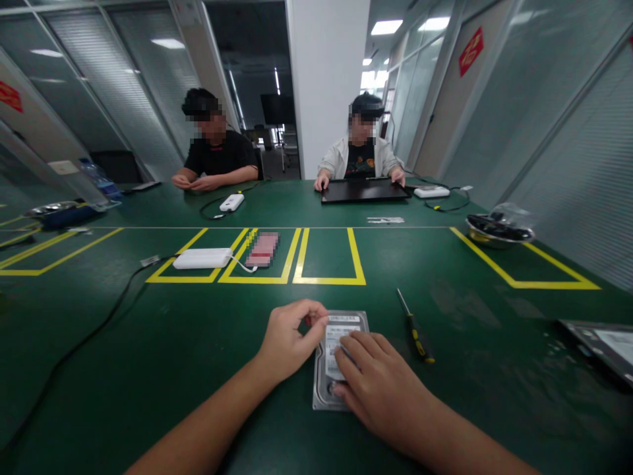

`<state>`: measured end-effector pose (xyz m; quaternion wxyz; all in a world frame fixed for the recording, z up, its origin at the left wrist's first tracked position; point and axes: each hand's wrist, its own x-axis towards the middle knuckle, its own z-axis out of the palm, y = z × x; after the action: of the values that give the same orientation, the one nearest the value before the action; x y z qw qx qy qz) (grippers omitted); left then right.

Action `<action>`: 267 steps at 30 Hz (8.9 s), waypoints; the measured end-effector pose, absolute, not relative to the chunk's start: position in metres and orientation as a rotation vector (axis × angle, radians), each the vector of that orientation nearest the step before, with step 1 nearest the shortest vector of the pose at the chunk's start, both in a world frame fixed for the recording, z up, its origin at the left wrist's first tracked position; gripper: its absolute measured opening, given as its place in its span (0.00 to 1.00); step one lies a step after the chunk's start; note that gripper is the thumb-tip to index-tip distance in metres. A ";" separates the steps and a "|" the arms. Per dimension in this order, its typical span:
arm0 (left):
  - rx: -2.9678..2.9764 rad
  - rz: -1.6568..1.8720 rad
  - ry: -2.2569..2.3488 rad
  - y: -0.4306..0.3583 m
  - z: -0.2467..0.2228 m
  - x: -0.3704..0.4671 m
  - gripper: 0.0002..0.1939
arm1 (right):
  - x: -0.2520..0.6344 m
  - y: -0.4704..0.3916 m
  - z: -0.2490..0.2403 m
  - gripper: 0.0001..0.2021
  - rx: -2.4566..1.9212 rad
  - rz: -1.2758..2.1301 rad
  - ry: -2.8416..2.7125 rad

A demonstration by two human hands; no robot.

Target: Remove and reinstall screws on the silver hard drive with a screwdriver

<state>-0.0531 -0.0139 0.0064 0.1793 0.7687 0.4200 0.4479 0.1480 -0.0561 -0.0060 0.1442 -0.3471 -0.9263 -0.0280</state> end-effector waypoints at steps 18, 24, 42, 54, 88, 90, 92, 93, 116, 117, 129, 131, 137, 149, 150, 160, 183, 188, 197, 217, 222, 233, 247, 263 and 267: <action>2.558 0.735 1.136 0.022 0.021 -0.015 0.03 | 0.183 -0.064 0.000 0.34 -1.009 0.347 -2.805; 2.529 0.612 1.224 0.040 0.015 0.001 0.04 | 0.181 -0.062 -0.005 0.28 -0.948 0.363 -2.678; 2.432 0.432 1.473 0.047 0.013 0.024 0.05 | 0.179 -0.061 0.001 0.18 -0.966 0.448 -2.643; 2.288 0.355 1.576 0.044 0.028 0.027 0.05 | 0.181 -0.061 0.001 0.18 -0.960 0.439 -2.646; 2.584 0.636 1.570 -0.028 0.009 0.009 0.11 | 0.218 -0.038 -0.003 0.11 -2.083 -0.451 -2.342; 2.611 0.634 1.557 -0.027 0.008 0.009 0.12 | 0.219 -0.038 -0.004 0.13 -2.162 -0.319 -2.368; 2.643 0.621 1.534 -0.026 0.007 0.010 0.12 | 0.219 -0.038 -0.004 0.15 -2.233 -0.157 -2.397; 2.658 0.618 1.523 -0.025 0.007 0.010 0.12 | 0.218 -0.037 -0.003 0.16 -2.256 -0.094 -2.406; 2.748 0.564 1.480 -0.021 0.004 0.010 0.11 | 0.220 -0.018 0.005 0.18 -1.223 0.402 -1.520; 2.746 0.567 1.478 -0.021 0.004 0.010 0.11 | 0.221 -0.016 0.004 0.18 -1.219 0.399 -1.495; 2.747 0.595 1.478 -0.019 0.001 0.010 0.10 | 0.222 -0.007 0.004 0.29 -1.058 0.403 -1.164; 2.748 0.597 1.480 -0.020 0.000 0.010 0.10 | 0.221 -0.007 0.004 0.27 -1.024 0.394 -1.197; 2.761 0.621 1.487 -0.020 -0.001 0.010 0.09 | 0.219 -0.005 -0.003 0.23 -1.055 0.413 -1.288; 2.771 0.644 1.476 -0.020 -0.001 0.010 0.10 | 0.223 -0.001 -0.013 0.26 -1.126 0.386 -1.333; 2.771 0.647 1.476 -0.020 -0.001 0.010 0.10 | 0.222 -0.001 -0.012 0.25 -1.120 0.385 -1.334; 2.789 0.608 1.478 -0.019 -0.001 0.010 0.08 | 0.219 -0.001 -0.012 0.25 -1.098 0.394 -1.360; 2.787 0.587 1.476 -0.020 0.002 0.010 0.07 | 0.207 0.002 0.039 0.18 -1.095 -0.054 -1.897; 2.788 0.567 1.485 -0.021 0.001 0.010 0.08 | 0.198 0.020 0.059 0.15 -1.088 0.021 -1.948; 2.781 0.576 1.477 -0.020 0.002 0.010 0.08 | 0.184 0.041 0.083 0.10 -1.205 0.151 -2.007; 2.799 0.536 1.479 -0.019 0.002 0.010 0.09 | 0.181 0.037 0.099 0.07 -1.168 0.304 -2.089; 2.799 0.544 1.476 -0.018 0.002 0.010 0.07 | 0.179 0.035 0.100 0.07 -1.126 0.260 -2.156; 2.790 0.529 1.483 -0.019 0.003 0.010 0.07 | 0.182 0.028 0.105 0.05 -1.203 0.157 -2.134; 2.784 0.528 1.481 -0.019 0.001 0.010 0.08 | 0.176 0.026 0.102 0.11 -1.194 -0.015 -2.093; 2.791 0.542 1.471 -0.018 0.000 0.009 0.08 | 0.176 0.027 0.100 0.08 -1.193 0.055 -2.107; 2.777 0.531 1.478 -0.018 0.001 0.010 0.08 | 0.174 0.028 0.099 0.06 -1.211 0.043 -2.094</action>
<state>0.0098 -0.0179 0.0009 -0.0245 0.8702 0.4632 0.1663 0.1736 0.0275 0.0992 0.3534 -0.4682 -0.8097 0.0167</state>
